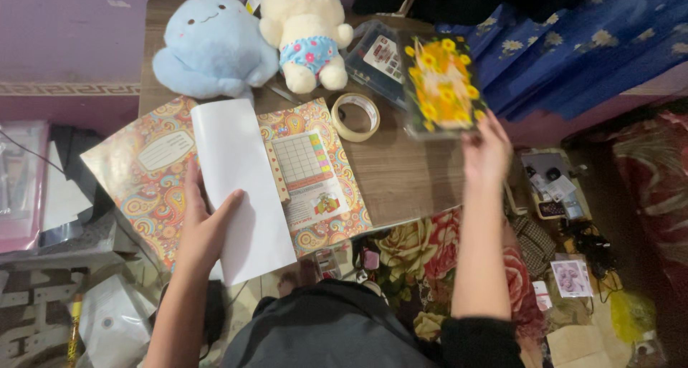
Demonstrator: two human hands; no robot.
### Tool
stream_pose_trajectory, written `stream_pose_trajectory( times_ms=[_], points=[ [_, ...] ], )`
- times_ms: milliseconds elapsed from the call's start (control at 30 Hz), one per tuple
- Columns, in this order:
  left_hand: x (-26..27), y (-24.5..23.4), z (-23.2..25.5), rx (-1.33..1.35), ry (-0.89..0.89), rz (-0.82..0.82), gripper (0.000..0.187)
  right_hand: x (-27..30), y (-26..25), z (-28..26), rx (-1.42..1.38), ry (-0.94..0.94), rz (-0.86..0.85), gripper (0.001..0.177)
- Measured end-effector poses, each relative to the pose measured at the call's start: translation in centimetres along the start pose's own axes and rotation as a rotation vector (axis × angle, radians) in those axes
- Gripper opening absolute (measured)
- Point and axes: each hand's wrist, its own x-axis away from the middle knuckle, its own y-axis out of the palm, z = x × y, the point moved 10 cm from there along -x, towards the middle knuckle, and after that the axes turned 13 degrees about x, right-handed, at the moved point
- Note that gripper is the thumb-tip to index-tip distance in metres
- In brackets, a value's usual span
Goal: The person opens a patterned notebook and smooths the pages. They then fold a white sheet of paper and place it inside the notebook. Using scissors, they cut a piece of clear tape and apply it to the spine of the notebook to secure the pages.
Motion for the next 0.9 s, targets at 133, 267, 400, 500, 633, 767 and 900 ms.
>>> stream_pose_trajectory(
  times_ms=[133,267,400,500,633,767,900],
  points=[
    [0.0,0.5,-0.7,-0.015,-0.009,-0.022,0.096,-8.2,2.0,7.3,-0.022,0.106,-0.011,0.041],
    [0.0,0.8,-0.7,-0.067,0.045,-0.052,0.095,-11.0,3.8,8.3,0.222,0.008,-0.066,0.037],
    [-0.1,0.7,-0.9,-0.025,0.013,-0.034,0.097,-7.9,6.3,2.4,0.920,-0.419,0.064,0.035],
    [-0.4,0.8,-0.7,0.010,-0.018,-0.030,0.096,1.9,10.7,-4.0,1.246,-1.038,0.226,0.035],
    [-0.1,1.0,-0.4,0.034,-0.031,-0.044,0.092,11.8,18.0,0.9,1.358,-0.840,-0.601,0.048],
    [-0.1,1.1,-0.4,-0.034,0.005,-0.043,0.093,16.5,20.9,1.5,1.451,-0.906,-0.667,0.017],
    [-0.1,1.4,-0.5,-0.150,0.018,-0.045,0.091,17.1,22.0,-1.1,1.282,-1.002,-0.684,0.014]
  ],
)
